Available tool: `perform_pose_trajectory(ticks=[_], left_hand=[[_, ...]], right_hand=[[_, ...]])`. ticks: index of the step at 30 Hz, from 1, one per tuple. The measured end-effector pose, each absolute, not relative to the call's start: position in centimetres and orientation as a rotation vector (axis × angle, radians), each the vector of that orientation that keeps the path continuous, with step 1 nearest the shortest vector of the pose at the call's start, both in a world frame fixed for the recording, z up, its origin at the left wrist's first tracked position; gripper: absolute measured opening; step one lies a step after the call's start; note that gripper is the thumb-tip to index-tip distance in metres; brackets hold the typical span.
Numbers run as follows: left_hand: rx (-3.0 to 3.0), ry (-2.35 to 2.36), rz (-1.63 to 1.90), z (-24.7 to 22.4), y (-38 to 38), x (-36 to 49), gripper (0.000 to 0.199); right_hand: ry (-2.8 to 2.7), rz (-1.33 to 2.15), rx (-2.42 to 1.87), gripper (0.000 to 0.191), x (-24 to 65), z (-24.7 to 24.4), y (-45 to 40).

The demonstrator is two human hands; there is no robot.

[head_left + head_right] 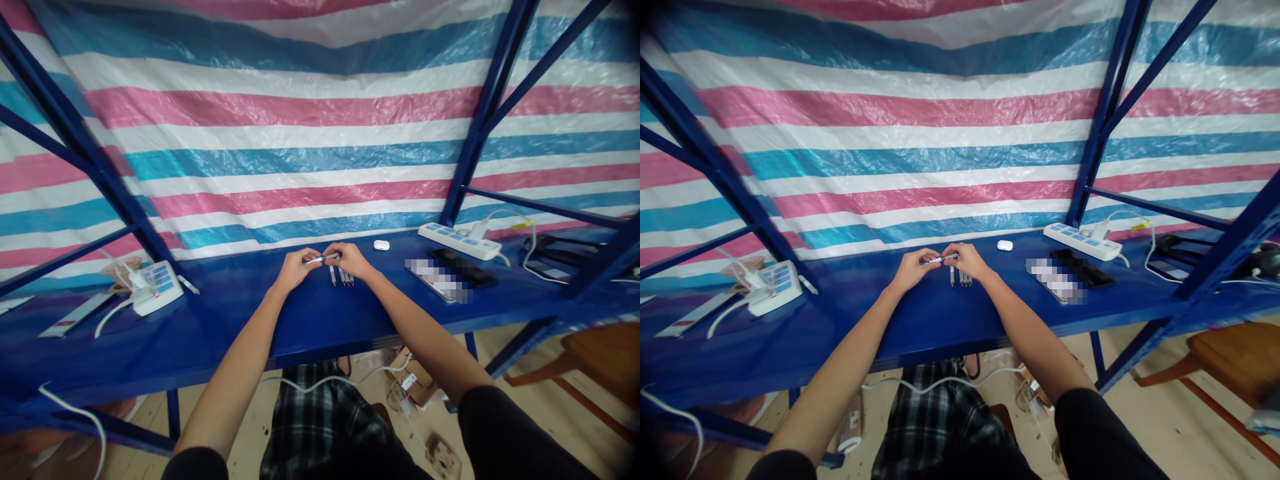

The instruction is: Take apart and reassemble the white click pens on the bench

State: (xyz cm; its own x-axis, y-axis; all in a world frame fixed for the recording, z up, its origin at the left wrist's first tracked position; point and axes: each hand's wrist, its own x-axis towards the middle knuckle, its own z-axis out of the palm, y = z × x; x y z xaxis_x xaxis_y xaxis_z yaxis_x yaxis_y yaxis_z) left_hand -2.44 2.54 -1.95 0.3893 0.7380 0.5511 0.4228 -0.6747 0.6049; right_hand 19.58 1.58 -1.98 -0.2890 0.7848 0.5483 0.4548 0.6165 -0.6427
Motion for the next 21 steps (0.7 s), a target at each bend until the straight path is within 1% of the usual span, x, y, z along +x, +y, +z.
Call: perform_pose_trajectory(ticks=[2, 6, 10, 13, 19, 21], left_hand=[[2.238, 1.002, 1.148, -1.86, 2.41, -2.39, 0.03], [2.162, 0.984, 1.053, -1.67, 2.29, -2.48, 0.035], [2.153, 0.956, 1.113, -1.56, 2.36, -2.42, 0.038], [2.227, 1.013, 1.201, -1.5, 2.32, -2.29, 0.033], [2.414, 1.055, 1.246, -1.58, 2.01, -2.12, 0.019], [2.441, 1.039, 1.269, -1.52, 1.92, -2.09, 0.016]], right_hand=[[-1.94, 0.428, -0.971, 0.015, 19.49, -1.78, 1.35], [-1.929, 0.407, -0.956, 0.015, 19.51, -1.55, 1.08], [-1.939, 0.399, -0.929, 0.014, 19.45, -1.65, 1.14], [-1.958, 0.401, -0.948, 0.01, 19.37, -1.83, 1.31], [-1.972, 0.545, -0.915, 0.021, 19.21, -2.09, 1.34], [-1.988, 0.515, -0.925, 0.019, 19.22, -2.04, 1.28]])
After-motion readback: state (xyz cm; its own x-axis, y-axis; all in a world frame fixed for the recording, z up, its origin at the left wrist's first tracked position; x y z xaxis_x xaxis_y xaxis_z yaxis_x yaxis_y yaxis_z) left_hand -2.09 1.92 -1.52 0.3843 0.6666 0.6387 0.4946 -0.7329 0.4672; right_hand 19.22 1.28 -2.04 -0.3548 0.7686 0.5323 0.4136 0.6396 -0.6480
